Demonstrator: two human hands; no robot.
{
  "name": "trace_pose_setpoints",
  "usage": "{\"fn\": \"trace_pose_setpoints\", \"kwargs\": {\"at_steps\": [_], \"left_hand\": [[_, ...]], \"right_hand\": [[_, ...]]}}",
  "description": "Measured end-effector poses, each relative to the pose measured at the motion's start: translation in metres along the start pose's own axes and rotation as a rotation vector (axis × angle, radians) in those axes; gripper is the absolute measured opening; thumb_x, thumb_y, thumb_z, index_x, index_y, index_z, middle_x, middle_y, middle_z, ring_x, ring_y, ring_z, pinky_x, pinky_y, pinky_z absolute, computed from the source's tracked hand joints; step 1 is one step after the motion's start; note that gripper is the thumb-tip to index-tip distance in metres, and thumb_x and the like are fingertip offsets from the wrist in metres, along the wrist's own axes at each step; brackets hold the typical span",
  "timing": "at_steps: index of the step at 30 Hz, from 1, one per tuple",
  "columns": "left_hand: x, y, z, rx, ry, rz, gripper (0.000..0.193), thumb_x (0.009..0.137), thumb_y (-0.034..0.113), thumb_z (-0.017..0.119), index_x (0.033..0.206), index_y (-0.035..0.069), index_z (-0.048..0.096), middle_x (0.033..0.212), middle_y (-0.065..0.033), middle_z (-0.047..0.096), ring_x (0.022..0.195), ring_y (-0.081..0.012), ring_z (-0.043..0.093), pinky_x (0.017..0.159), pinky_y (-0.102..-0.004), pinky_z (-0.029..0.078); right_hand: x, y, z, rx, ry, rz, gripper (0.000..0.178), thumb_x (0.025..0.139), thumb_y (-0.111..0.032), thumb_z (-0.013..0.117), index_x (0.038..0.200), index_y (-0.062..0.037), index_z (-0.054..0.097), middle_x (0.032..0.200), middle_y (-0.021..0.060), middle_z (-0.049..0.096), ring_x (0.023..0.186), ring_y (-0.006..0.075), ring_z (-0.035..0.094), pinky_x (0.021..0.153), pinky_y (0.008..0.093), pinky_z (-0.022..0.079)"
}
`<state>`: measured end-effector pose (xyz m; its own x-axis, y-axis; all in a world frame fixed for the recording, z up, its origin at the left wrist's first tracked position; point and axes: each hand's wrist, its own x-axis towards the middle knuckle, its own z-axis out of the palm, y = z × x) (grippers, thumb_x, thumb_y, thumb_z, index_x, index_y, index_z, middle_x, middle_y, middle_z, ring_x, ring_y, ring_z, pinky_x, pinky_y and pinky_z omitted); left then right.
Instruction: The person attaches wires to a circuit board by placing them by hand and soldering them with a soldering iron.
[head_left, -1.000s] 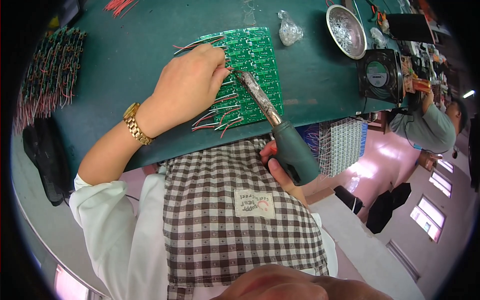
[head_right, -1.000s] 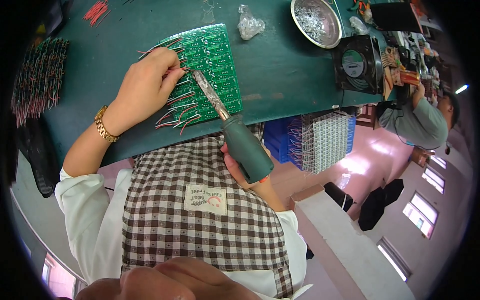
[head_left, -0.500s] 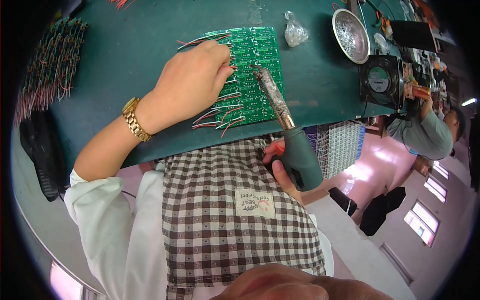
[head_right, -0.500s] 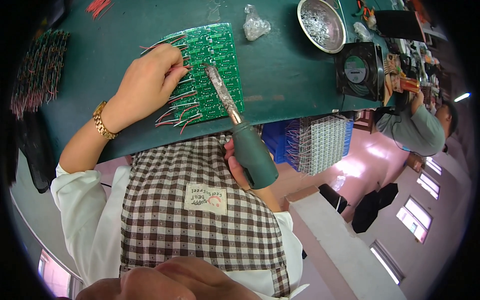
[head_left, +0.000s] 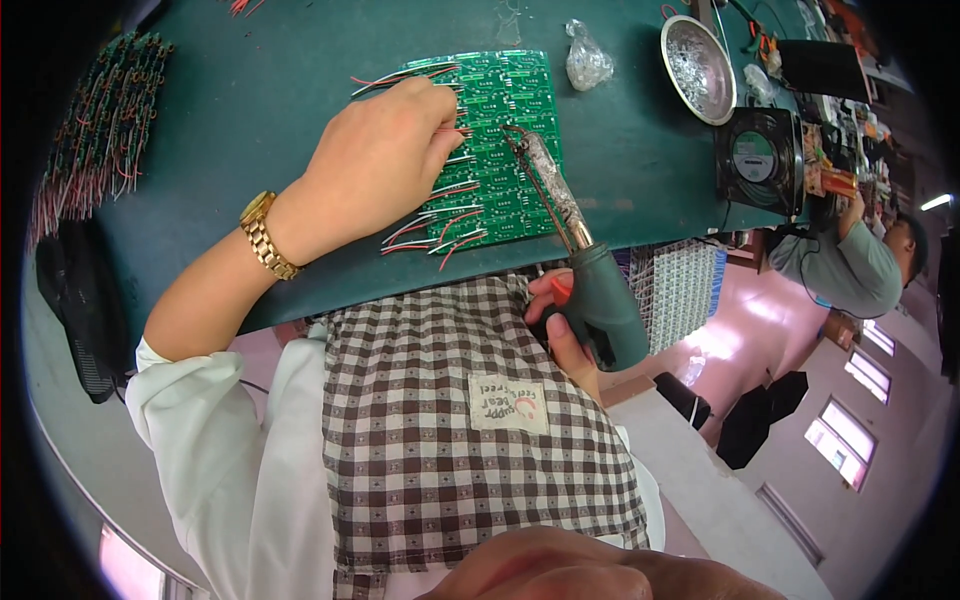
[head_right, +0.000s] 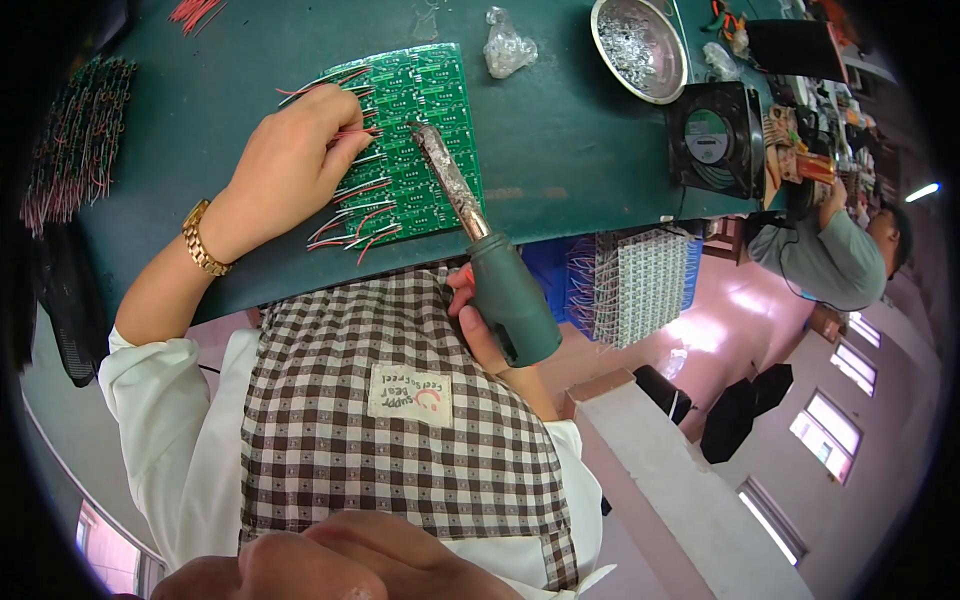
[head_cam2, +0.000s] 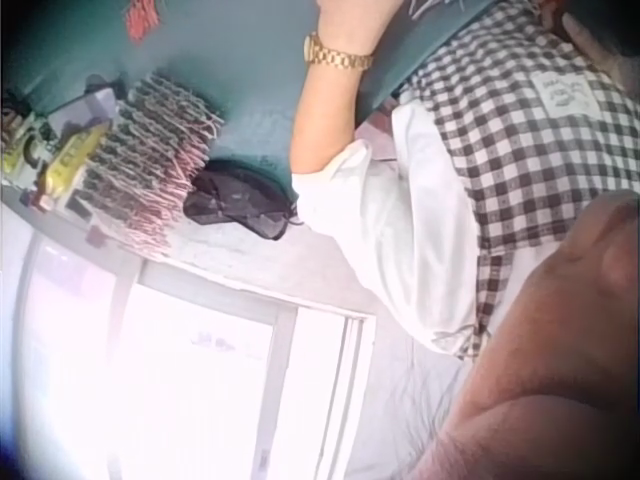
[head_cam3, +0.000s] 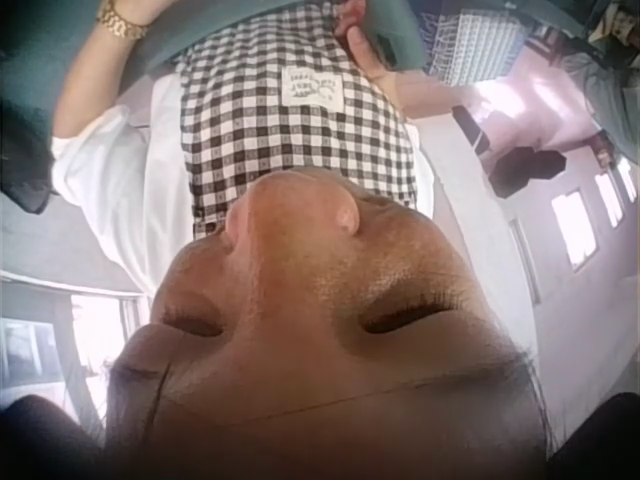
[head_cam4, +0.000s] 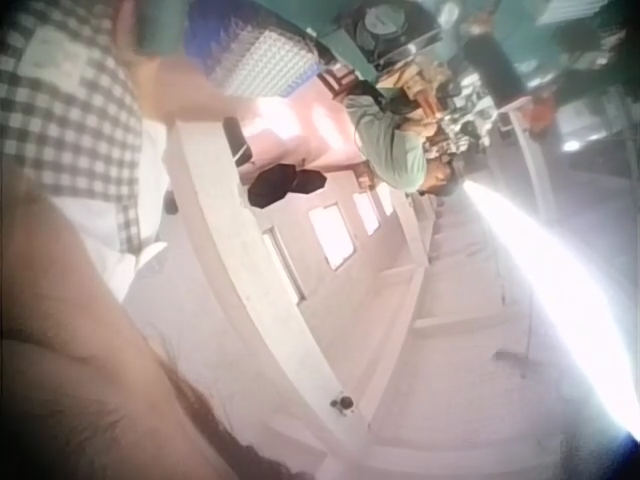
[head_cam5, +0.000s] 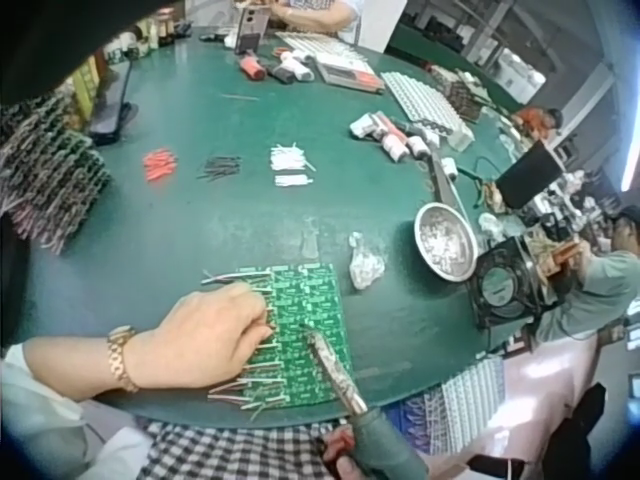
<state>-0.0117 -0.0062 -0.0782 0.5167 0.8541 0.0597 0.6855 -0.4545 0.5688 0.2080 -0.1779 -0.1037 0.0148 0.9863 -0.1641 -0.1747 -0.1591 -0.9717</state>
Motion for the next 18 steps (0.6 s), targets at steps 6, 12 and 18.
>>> {"fn": "trace_pose_setpoints", "kwargs": {"at_steps": [6, 12, 18], "left_hand": [[-0.01, -0.008, -0.004, -0.005, 0.002, 0.009, 0.015, 0.089, 0.015, 0.062, 0.087, 0.001, 0.058, 0.087, -0.0143, 0.06, 0.08, -0.0351, 0.061, 0.069, -0.0454, 0.049], [-0.013, -0.008, -0.008, -0.009, 0.034, 0.049, 0.015, 0.089, 0.014, 0.062, 0.085, 0.002, 0.055, 0.083, -0.0131, 0.057, 0.075, -0.033, 0.058, 0.066, -0.0416, 0.047], [-0.011, 0.007, -0.016, 0.052, 0.139, 0.059, 0.009, 0.088, 0.017, 0.065, 0.087, 0.007, 0.064, 0.085, -0.0081, 0.06, 0.073, -0.0274, 0.062, 0.062, -0.0383, 0.049]], "right_hand": [[-0.004, 0.005, 0.011, 0.015, -0.003, -0.018, 0.04, 0.088, -0.016, 0.066, 0.122, 0.0007, 0.053, 0.11, 0.0142, 0.06, 0.079, 0.0149, 0.06, 0.074, 0.0288, 0.049], [-0.009, 0.011, 0.013, 0.033, -0.004, -0.062, 0.042, 0.088, -0.016, 0.066, 0.124, 0.0002, 0.052, 0.109, 0.0144, 0.061, 0.078, 0.0153, 0.06, 0.073, 0.029, 0.05], [-0.006, 0.006, -0.007, 0.034, -0.014, -0.1, 0.044, 0.089, -0.016, 0.065, 0.126, 0.0009, 0.051, 0.11, 0.0147, 0.061, 0.08, 0.0158, 0.06, 0.073, 0.0293, 0.051]]}}
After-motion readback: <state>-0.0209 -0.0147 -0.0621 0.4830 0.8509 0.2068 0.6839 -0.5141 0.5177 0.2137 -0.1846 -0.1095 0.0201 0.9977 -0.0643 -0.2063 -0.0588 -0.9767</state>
